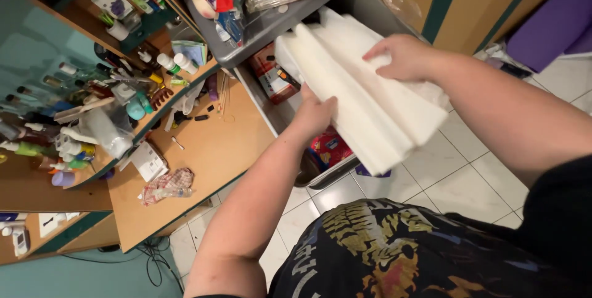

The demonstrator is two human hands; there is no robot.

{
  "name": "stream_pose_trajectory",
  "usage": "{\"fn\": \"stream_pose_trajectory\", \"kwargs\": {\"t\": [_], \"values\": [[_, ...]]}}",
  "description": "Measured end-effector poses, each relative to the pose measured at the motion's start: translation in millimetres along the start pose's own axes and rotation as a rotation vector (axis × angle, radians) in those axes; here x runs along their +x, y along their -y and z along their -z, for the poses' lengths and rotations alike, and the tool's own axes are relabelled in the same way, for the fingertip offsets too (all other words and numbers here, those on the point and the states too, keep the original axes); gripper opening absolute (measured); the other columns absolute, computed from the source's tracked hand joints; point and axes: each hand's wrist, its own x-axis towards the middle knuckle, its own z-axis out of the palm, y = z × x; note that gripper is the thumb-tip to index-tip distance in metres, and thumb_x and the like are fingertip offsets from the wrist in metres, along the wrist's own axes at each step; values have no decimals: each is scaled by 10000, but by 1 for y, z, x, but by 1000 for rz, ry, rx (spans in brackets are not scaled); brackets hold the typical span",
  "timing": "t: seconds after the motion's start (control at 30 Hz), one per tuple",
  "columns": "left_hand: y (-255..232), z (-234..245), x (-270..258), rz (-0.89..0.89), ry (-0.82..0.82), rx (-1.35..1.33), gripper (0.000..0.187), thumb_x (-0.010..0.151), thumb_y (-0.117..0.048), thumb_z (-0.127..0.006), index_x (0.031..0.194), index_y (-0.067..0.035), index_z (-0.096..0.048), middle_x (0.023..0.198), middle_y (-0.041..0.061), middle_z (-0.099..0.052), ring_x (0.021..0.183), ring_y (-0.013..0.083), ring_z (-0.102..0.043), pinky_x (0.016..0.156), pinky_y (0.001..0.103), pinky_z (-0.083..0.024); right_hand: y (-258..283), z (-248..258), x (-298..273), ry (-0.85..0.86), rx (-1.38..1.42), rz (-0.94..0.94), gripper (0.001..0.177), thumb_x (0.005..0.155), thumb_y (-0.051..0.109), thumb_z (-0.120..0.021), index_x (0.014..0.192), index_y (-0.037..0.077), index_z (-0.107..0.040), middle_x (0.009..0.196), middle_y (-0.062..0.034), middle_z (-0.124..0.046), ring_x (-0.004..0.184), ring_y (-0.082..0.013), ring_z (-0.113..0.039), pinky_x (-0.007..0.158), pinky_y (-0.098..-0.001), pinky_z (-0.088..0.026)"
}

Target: The recorder folds paper, organizes items into a plastic drawer unit, and wipes down a desk surface.

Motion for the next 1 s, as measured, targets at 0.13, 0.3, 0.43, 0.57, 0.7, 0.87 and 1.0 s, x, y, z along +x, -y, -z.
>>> {"fn": "stream_pose_trajectory", "kwargs": {"t": [0.13, 0.3, 0.43, 0.57, 0.7, 0.87, 1.0], "values": [[-8, 8, 26, -2, -187, 219, 978, 916, -209, -656, 1618, -68, 10, 1325, 276, -637, 1171, 338, -681, 997, 378, -536, -38, -9, 57, -276, -250, 498, 468, 824, 165, -760, 1289, 220, -747, 1295, -173, -626, 1130, -311, -609, 927, -414, -521], [5, 15, 46, -221, -155, 408, 902, 835, -241, -769, 1571, -71, -276, 1409, 284, -575, 1263, 374, -622, 1058, 403, -495, -28, -11, 76, -254, -248, 319, 528, 847, 342, -777, 1355, 242, -671, 1465, -211, -463, 1323, -406, -519, 1107, -439, -448], [-6, -2, 9, -312, 31, 616, 798, 826, -314, -793, 1507, -119, -424, 1504, 337, -390, 1256, 443, -575, 1066, 412, -485, 1, -15, 45, -233, -282, 277, 587, 845, 427, -779, 1381, 244, -624, 1595, -285, -294, 1382, -486, -405, 1112, -486, -386], [-54, -16, -60, -198, 241, 956, 900, 879, -493, -716, 1569, -117, -278, 1529, 395, -270, 1243, 493, -553, 1089, 443, -444, 13, -18, -12, -18, -494, 526, 801, 762, 443, -801, 1483, 289, -487, 1551, -308, -312, 1441, -472, -336, 1149, -478, -318], [-60, -19, -69, -102, 460, 1092, 836, 1012, -503, -530, 1670, -108, -198, 1277, 346, -647, 1135, 464, -665, 1042, 479, -500, 33, -14, -59, 304, -653, 265, 882, 762, 434, -829, 1549, 445, -430, 1595, -232, -284, 1461, -369, -360, 1194, -379, -358], [-21, -31, -27, -229, 447, 937, 866, 900, -449, -633, 1580, -71, -255, 1307, 255, -643, 1148, 395, -660, 975, 442, -523, -15, -30, -13, 206, -727, 175, 788, 834, 229, -736, 1540, 380, -420, 1511, -153, -450, 1353, -344, -504, 1103, -427, -450], [11, -47, 8, -403, 349, 879, 826, 920, -345, -618, 1599, -43, -258, 1344, 269, -585, 1162, 407, -644, 993, 447, -510, -22, -35, -6, 174, -736, 87, 691, 911, 250, -653, 1561, 322, -429, 1359, -127, -619, 1224, -328, -631, 995, -450, -536]]}}
